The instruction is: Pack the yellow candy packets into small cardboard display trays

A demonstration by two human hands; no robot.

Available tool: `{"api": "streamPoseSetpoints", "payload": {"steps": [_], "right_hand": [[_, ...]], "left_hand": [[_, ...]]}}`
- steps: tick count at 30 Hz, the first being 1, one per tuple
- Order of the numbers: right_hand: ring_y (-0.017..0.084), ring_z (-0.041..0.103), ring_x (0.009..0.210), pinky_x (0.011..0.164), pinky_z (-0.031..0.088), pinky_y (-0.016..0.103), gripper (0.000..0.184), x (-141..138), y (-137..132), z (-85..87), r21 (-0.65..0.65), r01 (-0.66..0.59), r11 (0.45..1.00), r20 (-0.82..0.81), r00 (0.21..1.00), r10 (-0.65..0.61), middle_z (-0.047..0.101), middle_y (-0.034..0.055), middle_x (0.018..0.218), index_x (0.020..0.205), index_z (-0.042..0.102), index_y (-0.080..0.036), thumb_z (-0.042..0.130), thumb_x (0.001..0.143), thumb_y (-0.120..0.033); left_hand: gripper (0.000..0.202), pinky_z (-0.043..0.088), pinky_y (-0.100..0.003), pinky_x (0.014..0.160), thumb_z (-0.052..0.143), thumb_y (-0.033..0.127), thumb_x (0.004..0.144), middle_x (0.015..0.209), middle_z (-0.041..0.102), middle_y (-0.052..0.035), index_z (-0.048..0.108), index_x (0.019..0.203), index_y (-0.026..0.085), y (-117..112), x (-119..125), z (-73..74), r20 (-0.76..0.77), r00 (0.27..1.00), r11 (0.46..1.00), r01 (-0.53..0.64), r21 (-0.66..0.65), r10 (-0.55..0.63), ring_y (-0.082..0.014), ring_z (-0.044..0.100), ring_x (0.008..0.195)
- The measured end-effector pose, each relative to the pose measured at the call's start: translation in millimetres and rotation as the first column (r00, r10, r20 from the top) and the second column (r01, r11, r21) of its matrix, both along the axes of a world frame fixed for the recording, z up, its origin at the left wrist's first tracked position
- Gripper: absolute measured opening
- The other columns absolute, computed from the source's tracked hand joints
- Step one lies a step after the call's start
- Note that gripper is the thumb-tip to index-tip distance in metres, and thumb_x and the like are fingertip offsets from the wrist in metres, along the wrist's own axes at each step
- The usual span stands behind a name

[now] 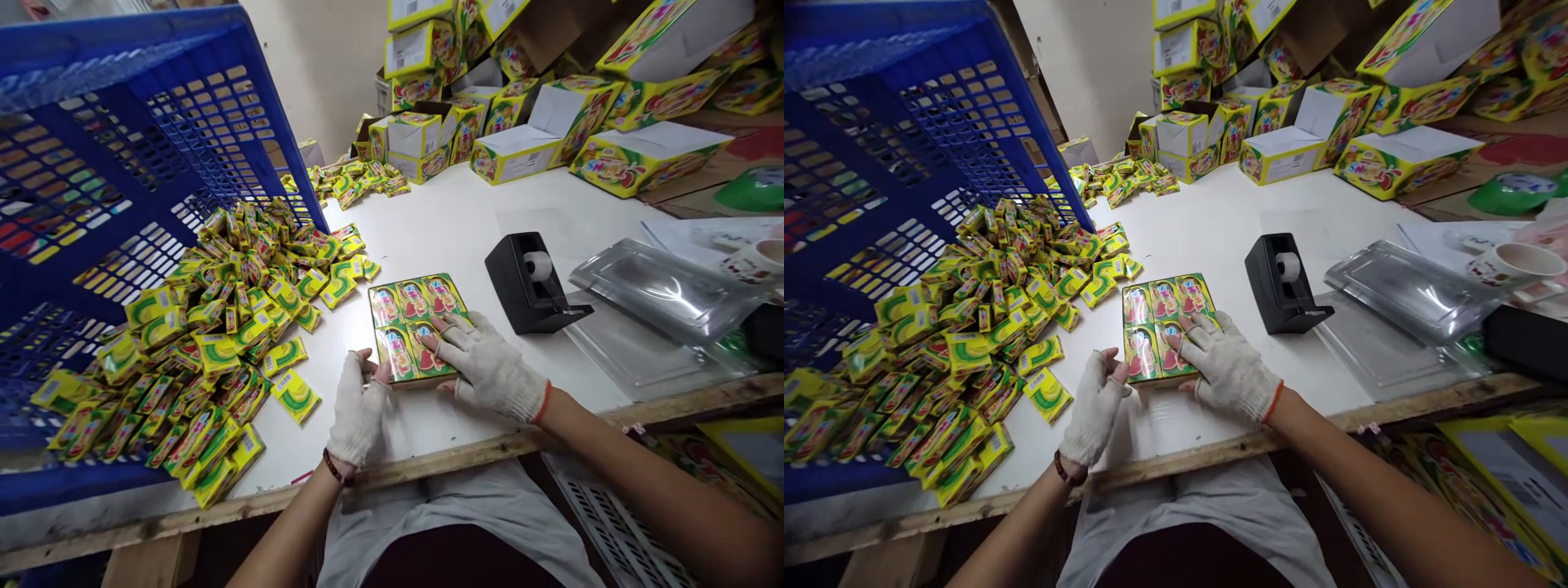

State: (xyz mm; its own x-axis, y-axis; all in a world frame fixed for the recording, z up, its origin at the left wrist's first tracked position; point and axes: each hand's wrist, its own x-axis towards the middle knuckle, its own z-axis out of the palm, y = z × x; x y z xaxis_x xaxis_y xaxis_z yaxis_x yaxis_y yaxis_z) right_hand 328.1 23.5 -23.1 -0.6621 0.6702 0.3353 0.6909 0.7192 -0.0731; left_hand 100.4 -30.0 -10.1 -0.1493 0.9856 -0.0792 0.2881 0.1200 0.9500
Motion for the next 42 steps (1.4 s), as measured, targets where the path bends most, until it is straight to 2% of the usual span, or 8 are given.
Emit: {"api": "streamPoseSetpoints", "payload": {"steps": [5, 14, 17, 20, 25, 29, 33, 42], "right_hand": [[0.038, 0.054, 0.130, 0.111, 0.035, 0.060, 0.053, 0.6, -2.3, -12.0, 0.076, -0.055, 0.996, 0.001, 0.998, 0.055, 0.061, 0.0194, 0.139, 0.135, 0.062, -0.015, 0.065, 0.084, -0.029], [0.027, 0.058, 0.128, 0.111, 0.043, 0.052, 0.051, -3.1, -13.8, -30.9, 0.133, -0.136, 0.982, -0.169, 0.973, 0.158, 0.066, 0.0082, 0.135, 0.138, 0.061, -0.028, 0.054, 0.090, -0.010], [0.028, 0.059, 0.128, 0.109, 0.045, 0.052, 0.047, -3.6, -15.4, -32.0, 0.169, -0.132, 0.977, -0.137, 0.978, 0.156, 0.067, 0.0077, 0.134, 0.135, 0.062, -0.028, 0.054, 0.092, -0.010], [0.028, 0.059, 0.128, 0.108, 0.045, 0.052, 0.044, -6.1, -16.6, -33.8, 0.231, -0.107, 0.967, -0.119, 0.983, 0.137, 0.068, 0.0079, 0.132, 0.132, 0.064, -0.026, 0.054, 0.092, -0.010], [0.025, 0.061, 0.126, 0.110, 0.045, 0.050, 0.044, 1.3, -21.4, -21.4, 0.075, -0.151, 0.986, -0.276, 0.947, 0.166, 0.069, 0.0091, 0.129, 0.132, 0.063, -0.024, 0.050, 0.091, -0.016], [0.024, 0.069, 0.105, 0.095, 0.055, 0.041, 0.029, 49.1, -21.5, 7.1, -0.197, 0.105, 0.975, -0.532, 0.824, -0.196, 0.073, 0.0097, 0.113, 0.116, 0.068, -0.024, 0.051, 0.094, -0.026], [0.031, 0.065, 0.095, 0.089, 0.051, 0.045, 0.027, 114.9, -6.5, 27.8, -0.394, 0.663, 0.637, -0.474, 0.447, -0.759, 0.070, 0.0135, 0.096, 0.097, 0.069, -0.020, 0.052, 0.091, -0.041], [0.026, 0.067, 0.087, 0.085, 0.052, 0.043, 0.024, 142.8, 39.7, 18.6, -0.641, 0.491, 0.589, -0.394, 0.448, -0.802, 0.074, 0.0080, 0.084, 0.071, 0.068, -0.023, 0.062, 0.077, -0.045]], "left_hand": [[0.054, 0.042, -0.021, 0.046, 0.080, 0.049, 0.060, 0.064, 0.054, 0.0066, 0.047, 0.092, 0.021, 23.6, -5.9, 2.7, 0.289, 0.954, 0.948, 0.015, -0.318, 0.082, -0.0090, 0.049, 0.049], [0.046, 0.039, -0.021, 0.047, 0.075, 0.049, 0.071, 0.061, 0.046, 0.0093, 0.048, 0.095, 0.020, 10.6, -4.6, -8.7, 0.381, 0.924, 0.970, 0.057, -0.237, 0.039, -0.0079, 0.045, 0.048], [0.024, 0.049, -0.025, 0.063, 0.065, 0.033, 0.085, 0.080, 0.057, 0.0017, 0.055, 0.102, 0.020, 6.6, -6.7, -22.0, 0.057, 0.998, 0.990, 0.007, 0.141, -0.015, -0.0110, 0.055, 0.065], [0.010, 0.053, -0.028, 0.077, 0.052, 0.018, 0.092, 0.100, 0.063, -0.0060, 0.061, 0.095, 0.021, 9.5, -15.8, -32.9, -0.456, 0.888, 0.755, 0.333, 0.566, -0.049, -0.0149, 0.062, 0.086], [0.013, 0.055, -0.027, 0.074, 0.052, 0.013, 0.091, 0.095, 0.066, -0.0060, 0.062, 0.094, 0.021, 15.4, -25.9, -36.3, -0.575, 0.816, 0.629, 0.480, 0.611, -0.064, -0.0159, 0.064, 0.085], [0.018, 0.054, -0.027, 0.071, 0.049, 0.007, 0.090, 0.093, 0.064, -0.0056, 0.060, 0.094, 0.021, 13.7, -14.6, -39.7, -0.540, 0.842, 0.622, 0.419, 0.662, 0.007, -0.0160, 0.063, 0.083], [0.017, 0.053, -0.027, 0.070, 0.051, 0.006, 0.087, 0.090, 0.062, -0.0048, 0.058, 0.091, 0.021, 20.1, 11.3, -47.3, -0.522, 0.851, 0.576, 0.397, 0.714, 0.061, -0.0159, 0.061, 0.081], [0.017, 0.049, -0.025, 0.062, 0.049, 0.008, 0.085, 0.083, 0.060, -0.0043, 0.061, 0.086, 0.020, 34.5, 39.4, -48.8, -0.534, 0.841, 0.554, 0.405, 0.728, 0.087, -0.0157, 0.057, 0.074]]}}
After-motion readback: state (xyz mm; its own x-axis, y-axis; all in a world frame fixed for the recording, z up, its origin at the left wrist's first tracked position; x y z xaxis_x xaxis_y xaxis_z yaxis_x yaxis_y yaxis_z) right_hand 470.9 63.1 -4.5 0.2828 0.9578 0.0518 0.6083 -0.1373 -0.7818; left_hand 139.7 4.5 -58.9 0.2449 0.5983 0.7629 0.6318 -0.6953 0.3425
